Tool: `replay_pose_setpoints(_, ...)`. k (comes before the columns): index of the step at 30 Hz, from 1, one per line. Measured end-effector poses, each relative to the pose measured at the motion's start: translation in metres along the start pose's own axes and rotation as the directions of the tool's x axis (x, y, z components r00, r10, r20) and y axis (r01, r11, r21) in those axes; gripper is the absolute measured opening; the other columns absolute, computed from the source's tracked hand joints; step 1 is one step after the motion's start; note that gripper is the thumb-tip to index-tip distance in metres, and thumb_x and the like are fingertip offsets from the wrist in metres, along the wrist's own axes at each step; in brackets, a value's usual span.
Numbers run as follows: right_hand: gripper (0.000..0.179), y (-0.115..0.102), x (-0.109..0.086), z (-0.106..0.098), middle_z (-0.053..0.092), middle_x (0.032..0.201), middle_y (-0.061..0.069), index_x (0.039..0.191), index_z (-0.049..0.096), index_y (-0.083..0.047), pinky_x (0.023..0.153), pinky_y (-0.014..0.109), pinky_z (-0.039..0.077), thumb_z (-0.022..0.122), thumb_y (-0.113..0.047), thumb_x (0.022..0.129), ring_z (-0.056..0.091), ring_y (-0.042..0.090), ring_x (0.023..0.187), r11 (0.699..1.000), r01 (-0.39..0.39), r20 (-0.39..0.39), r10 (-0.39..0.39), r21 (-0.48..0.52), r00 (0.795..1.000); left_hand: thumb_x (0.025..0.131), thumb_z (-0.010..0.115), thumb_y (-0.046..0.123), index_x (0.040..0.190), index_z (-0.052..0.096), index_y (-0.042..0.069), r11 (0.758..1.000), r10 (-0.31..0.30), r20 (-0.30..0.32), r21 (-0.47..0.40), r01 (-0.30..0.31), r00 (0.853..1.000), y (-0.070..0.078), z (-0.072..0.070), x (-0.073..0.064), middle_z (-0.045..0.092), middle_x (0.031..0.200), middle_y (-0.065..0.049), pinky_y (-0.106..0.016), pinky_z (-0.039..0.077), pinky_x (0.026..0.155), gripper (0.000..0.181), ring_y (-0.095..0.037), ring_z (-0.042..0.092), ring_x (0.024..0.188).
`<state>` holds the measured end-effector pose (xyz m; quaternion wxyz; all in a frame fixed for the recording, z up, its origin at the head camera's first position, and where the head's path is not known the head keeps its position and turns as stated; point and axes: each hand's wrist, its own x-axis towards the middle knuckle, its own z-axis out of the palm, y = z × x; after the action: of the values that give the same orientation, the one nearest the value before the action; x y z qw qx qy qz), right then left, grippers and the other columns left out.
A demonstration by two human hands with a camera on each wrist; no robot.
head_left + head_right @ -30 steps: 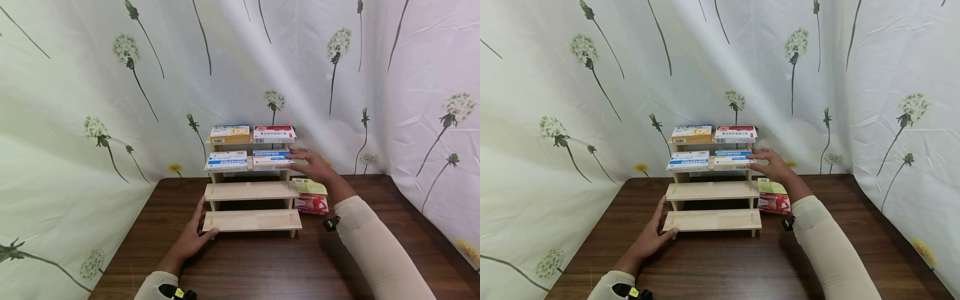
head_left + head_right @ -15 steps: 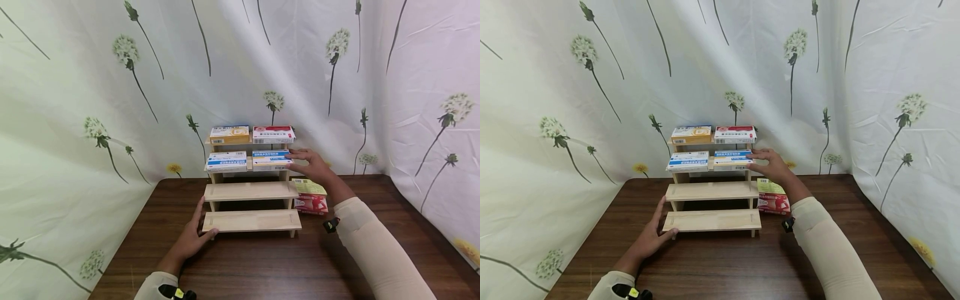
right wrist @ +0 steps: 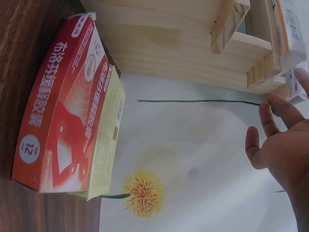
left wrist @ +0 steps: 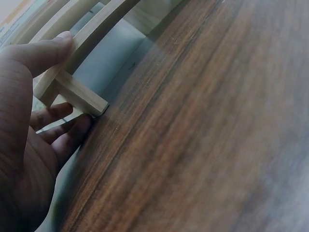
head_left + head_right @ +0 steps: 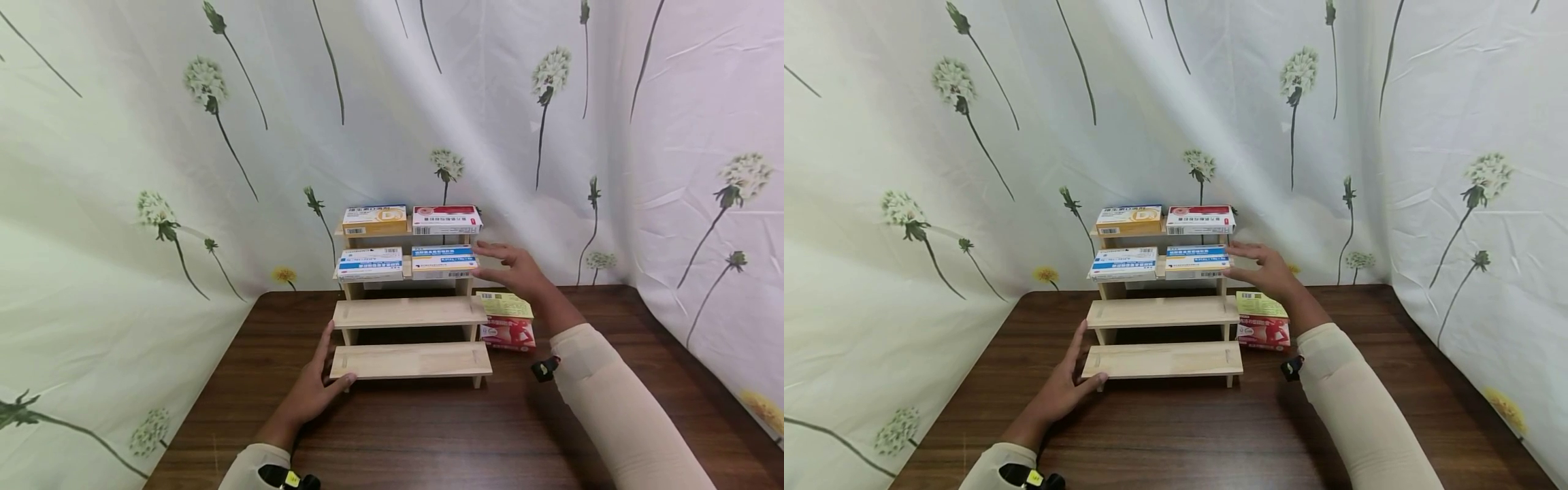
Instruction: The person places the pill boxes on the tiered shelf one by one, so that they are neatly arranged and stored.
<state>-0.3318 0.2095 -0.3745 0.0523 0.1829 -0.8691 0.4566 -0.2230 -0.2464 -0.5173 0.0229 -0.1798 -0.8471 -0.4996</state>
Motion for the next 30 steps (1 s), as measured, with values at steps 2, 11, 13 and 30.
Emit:
replay_pose_setpoints(2, 0.065, 0.001, -0.002, -0.001, 0.041, 0.176, 0.007, 0.157, 0.061, -0.017, 0.127, 0.071, 0.028, 0.083, -0.040, 0.099, 0.032, 0.038, 0.164, 1.000, -0.013, -0.002, 0.013, 0.013, 1.000, 0.102, 0.080, 0.024, 0.177, -0.002, 0.034, 1.000, -0.003, 0.000, 0.001, 0.003, 1.000, 0.000, 0.000, 0.000, 0.045, 0.166, -0.030, -0.055, 0.058, 0.104, 0.112, -0.049, 0.058, 0.144)
replay_pose_setpoints(11, 0.064, 0.017, -0.011, -0.007, 0.040, 0.177, 0.008, 0.158, 0.060, -0.016, 0.124, 0.072, 0.033, 0.079, -0.040, 0.102, 0.032, 0.042, 0.164, 1.000, 0.003, -0.020, -0.003, -0.027, 1.000, 0.102, 0.080, 0.025, 0.177, -0.002, 0.037, 1.000, -0.009, 0.000, 0.007, 0.009, 1.000, 0.001, 0.000, -0.001, 0.045, 0.167, -0.029, -0.055, 0.058, 0.104, 0.111, -0.049, 0.058, 0.144)
replay_pose_setpoints(13, 0.063, 0.020, -0.014, -0.009, 0.041, 0.176, 0.009, 0.158, 0.060, -0.017, 0.123, 0.073, 0.033, 0.078, -0.039, 0.102, 0.033, 0.043, 0.164, 0.999, 0.007, -0.020, -0.008, -0.036, 1.000, 0.102, 0.080, 0.025, 0.177, -0.002, 0.036, 1.000, -0.008, 0.000, 0.006, 0.008, 1.000, 0.001, 0.000, -0.001, 0.045, 0.167, -0.029, -0.054, 0.059, 0.104, 0.111, -0.049, 0.058, 0.144)
replay_pose_setpoints(30, 0.061, 0.055, -0.035, -0.020, 0.043, 0.173, 0.019, 0.159, 0.058, -0.008, 0.119, 0.073, 0.041, 0.076, -0.031, 0.105, 0.034, 0.048, 0.163, 0.999, -0.032, -0.006, 0.032, -0.031, 0.999, 0.102, 0.080, 0.023, 0.177, -0.002, 0.035, 1.000, -0.004, 0.004, -0.017, 0.004, 1.000, 0.000, 0.000, 0.000, 0.044, 0.166, -0.031, -0.045, 0.061, 0.098, 0.112, -0.049, 0.060, 0.141)
